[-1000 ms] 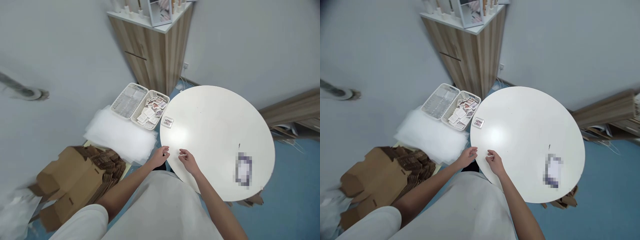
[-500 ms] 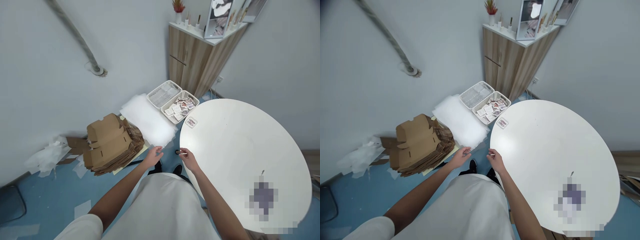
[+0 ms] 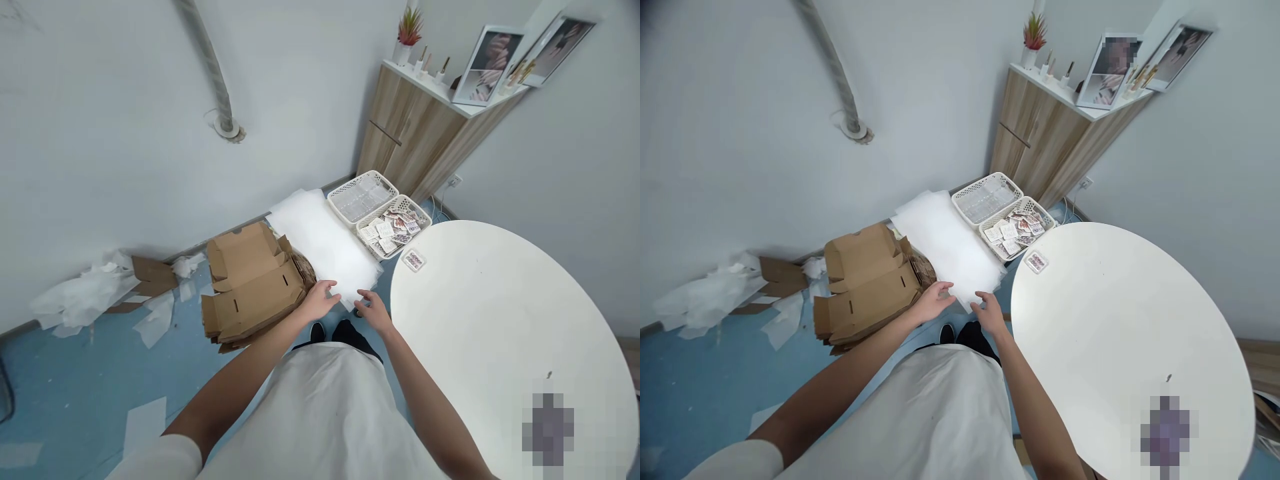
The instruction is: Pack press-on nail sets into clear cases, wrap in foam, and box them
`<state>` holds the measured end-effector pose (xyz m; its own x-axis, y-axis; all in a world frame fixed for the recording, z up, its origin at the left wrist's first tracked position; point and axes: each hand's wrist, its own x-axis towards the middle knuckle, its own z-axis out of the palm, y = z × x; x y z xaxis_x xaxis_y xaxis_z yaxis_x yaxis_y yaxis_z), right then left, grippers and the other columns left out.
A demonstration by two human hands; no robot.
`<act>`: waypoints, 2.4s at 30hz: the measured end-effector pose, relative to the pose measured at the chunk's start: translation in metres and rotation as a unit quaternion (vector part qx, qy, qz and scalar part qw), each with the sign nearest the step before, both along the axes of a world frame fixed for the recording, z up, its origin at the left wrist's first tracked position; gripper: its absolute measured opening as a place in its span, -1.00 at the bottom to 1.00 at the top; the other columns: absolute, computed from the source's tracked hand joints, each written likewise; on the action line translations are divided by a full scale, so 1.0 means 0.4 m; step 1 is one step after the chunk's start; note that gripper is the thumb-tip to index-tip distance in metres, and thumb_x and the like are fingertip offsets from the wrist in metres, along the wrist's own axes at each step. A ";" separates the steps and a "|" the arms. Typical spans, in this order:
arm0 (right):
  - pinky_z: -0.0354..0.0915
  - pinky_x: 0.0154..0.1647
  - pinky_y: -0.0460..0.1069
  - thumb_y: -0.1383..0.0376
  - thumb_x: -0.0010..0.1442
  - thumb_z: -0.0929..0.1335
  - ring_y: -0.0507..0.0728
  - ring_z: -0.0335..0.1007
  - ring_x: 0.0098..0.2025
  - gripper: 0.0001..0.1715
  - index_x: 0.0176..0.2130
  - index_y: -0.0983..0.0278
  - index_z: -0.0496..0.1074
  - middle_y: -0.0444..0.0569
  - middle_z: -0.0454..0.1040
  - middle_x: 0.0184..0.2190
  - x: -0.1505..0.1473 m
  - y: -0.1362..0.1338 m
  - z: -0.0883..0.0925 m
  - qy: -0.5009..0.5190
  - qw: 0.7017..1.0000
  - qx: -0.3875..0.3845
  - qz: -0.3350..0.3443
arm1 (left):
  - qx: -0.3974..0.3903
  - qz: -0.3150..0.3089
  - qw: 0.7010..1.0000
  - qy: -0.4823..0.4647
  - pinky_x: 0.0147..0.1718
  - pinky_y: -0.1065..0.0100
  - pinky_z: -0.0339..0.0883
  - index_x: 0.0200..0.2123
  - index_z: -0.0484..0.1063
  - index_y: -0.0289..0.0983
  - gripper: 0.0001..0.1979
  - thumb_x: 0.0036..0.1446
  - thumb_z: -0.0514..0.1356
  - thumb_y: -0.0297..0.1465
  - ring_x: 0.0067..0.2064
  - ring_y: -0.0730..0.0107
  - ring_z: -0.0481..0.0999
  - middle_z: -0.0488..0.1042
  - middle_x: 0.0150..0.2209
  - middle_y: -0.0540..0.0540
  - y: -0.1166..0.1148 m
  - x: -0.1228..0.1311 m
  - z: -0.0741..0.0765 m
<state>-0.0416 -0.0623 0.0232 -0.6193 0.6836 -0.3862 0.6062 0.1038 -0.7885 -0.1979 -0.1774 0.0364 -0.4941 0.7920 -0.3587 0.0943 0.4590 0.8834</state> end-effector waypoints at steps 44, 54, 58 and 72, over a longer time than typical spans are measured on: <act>0.16 -0.04 0.12 0.26 0.03 0.26 0.17 0.28 -0.07 -0.50 0.00 0.24 0.18 0.07 0.28 -0.02 -0.359 0.258 -0.107 0.018 0.985 0.058 0.160 | -0.150 0.158 0.973 -0.070 -0.45 0.40 0.21 -0.65 0.22 -0.26 -0.73 0.05 0.01 -0.32 -0.49 0.42 0.37 0.27 -0.63 0.02 0.286 -0.211 -0.154; 0.17 -0.10 0.06 0.30 -0.11 0.32 0.12 0.22 -0.09 -0.70 -0.27 0.21 0.30 -0.08 0.32 -0.17 -0.361 0.220 -0.082 0.049 0.988 0.057 0.132 | -0.068 0.131 0.981 -0.124 -0.48 0.45 0.24 -0.54 0.24 -0.27 -0.87 0.01 0.03 -0.40 -0.49 0.50 0.33 0.25 -0.58 0.05 0.263 -0.163 -0.098; 0.25 -0.22 0.01 0.29 -0.09 0.30 0.04 0.32 -0.33 -0.70 -0.25 0.24 0.28 -0.09 0.36 -0.22 -0.326 0.193 -0.046 0.086 0.992 0.020 0.089 | -0.041 0.121 0.983 -0.130 -0.43 0.44 0.26 -0.47 0.28 -0.28 -0.88 0.02 0.03 -0.36 -0.44 0.49 0.36 0.32 -0.50 0.01 0.226 -0.141 -0.063; 0.24 -0.03 0.04 0.51 -0.01 0.14 0.13 0.23 0.03 -0.40 0.05 0.26 0.23 0.02 0.26 0.04 -0.049 0.082 0.134 -0.022 0.941 0.336 0.040 | -0.094 0.027 0.994 -0.042 0.10 0.29 -0.01 0.15 0.00 -0.30 -0.35 0.01 0.10 -0.19 0.21 0.17 0.03 -0.06 0.22 -0.25 0.138 0.019 -0.064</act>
